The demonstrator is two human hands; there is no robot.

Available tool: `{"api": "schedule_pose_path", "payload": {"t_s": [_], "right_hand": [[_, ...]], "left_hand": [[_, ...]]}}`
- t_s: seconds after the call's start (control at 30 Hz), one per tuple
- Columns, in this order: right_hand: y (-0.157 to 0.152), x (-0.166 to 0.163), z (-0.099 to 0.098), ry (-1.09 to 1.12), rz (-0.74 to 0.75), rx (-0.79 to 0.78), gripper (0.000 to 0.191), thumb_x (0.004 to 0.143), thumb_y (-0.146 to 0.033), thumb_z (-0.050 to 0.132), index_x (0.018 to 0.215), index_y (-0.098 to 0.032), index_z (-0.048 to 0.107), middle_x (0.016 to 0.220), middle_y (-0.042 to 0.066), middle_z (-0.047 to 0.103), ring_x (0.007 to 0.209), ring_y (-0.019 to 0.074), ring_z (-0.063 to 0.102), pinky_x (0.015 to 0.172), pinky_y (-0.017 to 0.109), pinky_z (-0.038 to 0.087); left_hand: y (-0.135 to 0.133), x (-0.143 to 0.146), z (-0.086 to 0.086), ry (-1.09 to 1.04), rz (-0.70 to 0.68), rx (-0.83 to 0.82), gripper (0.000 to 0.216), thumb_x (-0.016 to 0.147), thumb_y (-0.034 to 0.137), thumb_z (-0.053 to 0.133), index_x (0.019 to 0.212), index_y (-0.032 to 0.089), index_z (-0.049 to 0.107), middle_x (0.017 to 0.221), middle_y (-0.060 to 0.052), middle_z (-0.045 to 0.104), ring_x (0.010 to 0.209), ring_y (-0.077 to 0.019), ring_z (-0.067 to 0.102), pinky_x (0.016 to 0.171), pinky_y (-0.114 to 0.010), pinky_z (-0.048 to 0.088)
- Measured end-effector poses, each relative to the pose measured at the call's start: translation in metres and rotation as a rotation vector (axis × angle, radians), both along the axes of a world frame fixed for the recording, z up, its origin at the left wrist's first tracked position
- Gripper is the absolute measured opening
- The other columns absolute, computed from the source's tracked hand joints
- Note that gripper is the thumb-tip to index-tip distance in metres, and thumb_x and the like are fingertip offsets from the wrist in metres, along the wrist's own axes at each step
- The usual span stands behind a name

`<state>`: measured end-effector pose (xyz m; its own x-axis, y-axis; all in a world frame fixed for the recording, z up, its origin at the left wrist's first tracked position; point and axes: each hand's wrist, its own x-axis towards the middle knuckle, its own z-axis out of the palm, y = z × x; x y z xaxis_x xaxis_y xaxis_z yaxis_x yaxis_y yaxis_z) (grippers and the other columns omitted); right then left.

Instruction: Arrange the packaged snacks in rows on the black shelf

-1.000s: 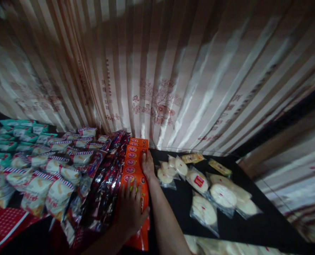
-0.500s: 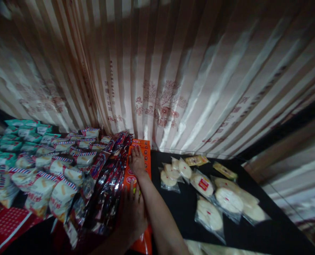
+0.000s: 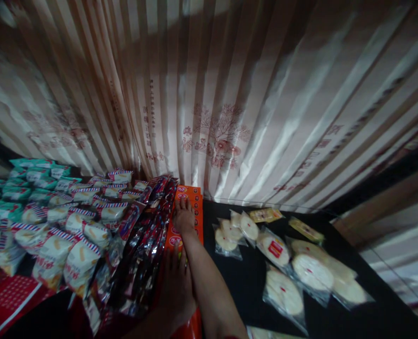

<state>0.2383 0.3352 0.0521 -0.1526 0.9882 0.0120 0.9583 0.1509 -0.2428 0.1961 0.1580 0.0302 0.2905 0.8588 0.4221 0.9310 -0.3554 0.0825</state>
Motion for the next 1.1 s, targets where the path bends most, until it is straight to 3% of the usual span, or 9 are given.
{"api": "schedule_pose_path", "payload": {"t_s": [0.23,0.4,0.6,0.7,0.87,1.0,1.1], "right_hand": [[0.0,-0.002,0.001,0.011,-0.029,0.012,0.051,0.089,-0.029,0.031,0.139,-0.02,0.035,0.15,0.005,0.024,0.138,0.0289,0.011,0.106,0.046,0.018],[0.002,0.001,-0.006,0.054,0.016,0.026,0.049,0.088,-0.032,0.036,0.136,-0.023,0.041,0.149,0.006,0.027,0.138,0.0326,0.012,0.105,0.051,0.016],[0.006,0.006,-0.009,0.345,0.059,0.204,0.045,0.085,-0.026,0.041,0.125,-0.01,0.053,0.141,0.013,0.04,0.135,0.024,0.025,0.11,0.04,0.021],[0.001,0.018,-0.005,0.507,0.065,0.304,0.041,0.084,-0.029,0.041,0.115,-0.01,0.06,0.137,0.012,0.046,0.132,0.0217,0.031,0.11,0.036,0.025],[-0.036,0.053,-0.004,0.674,-0.172,0.391,0.05,0.088,-0.04,0.032,0.116,-0.009,0.059,0.133,0.014,0.049,0.13,0.0216,0.035,0.109,0.039,0.026],[-0.066,0.071,-0.007,0.807,-0.311,0.22,0.067,0.088,-0.055,0.025,0.128,-0.007,0.048,0.136,0.016,0.046,0.129,0.0239,0.037,0.109,0.041,0.025],[-0.069,0.073,-0.006,0.932,-0.362,0.128,0.075,0.086,-0.062,0.021,0.137,-0.01,0.038,0.142,0.014,0.039,0.132,0.0229,0.034,0.11,0.039,0.023]], "left_hand": [[0.0,-0.002,-0.003,-0.019,-0.031,0.048,0.061,0.081,0.044,0.048,0.135,0.016,0.04,0.141,-0.014,0.039,0.13,-0.0375,0.029,0.101,-0.056,0.027],[-0.003,-0.003,-0.002,-0.062,-0.042,-0.056,0.066,0.077,0.045,0.052,0.133,0.012,0.041,0.142,-0.016,0.035,0.133,-0.0377,0.025,0.104,-0.057,0.026],[-0.003,-0.003,-0.001,-0.071,-0.016,-0.094,0.062,0.075,0.029,0.052,0.133,0.012,0.04,0.144,-0.014,0.034,0.132,-0.0358,0.026,0.104,-0.058,0.027],[-0.003,-0.003,0.001,-0.07,-0.013,-0.105,0.063,0.074,0.031,0.053,0.133,0.014,0.041,0.143,-0.013,0.036,0.132,-0.0356,0.028,0.104,-0.058,0.027],[-0.003,-0.001,0.006,-0.088,0.01,-0.12,0.069,0.072,0.039,0.056,0.134,0.014,0.04,0.14,-0.015,0.04,0.132,-0.0367,0.027,0.103,-0.058,0.027],[-0.004,-0.002,0.003,-0.091,0.001,-0.059,0.067,0.073,0.039,0.055,0.133,0.014,0.041,0.141,-0.015,0.04,0.132,-0.0363,0.027,0.102,-0.057,0.028],[-0.004,-0.003,-0.002,-0.074,-0.011,-0.028,0.066,0.074,0.041,0.054,0.133,0.014,0.041,0.14,-0.015,0.041,0.132,-0.0362,0.029,0.102,-0.057,0.029]]}}
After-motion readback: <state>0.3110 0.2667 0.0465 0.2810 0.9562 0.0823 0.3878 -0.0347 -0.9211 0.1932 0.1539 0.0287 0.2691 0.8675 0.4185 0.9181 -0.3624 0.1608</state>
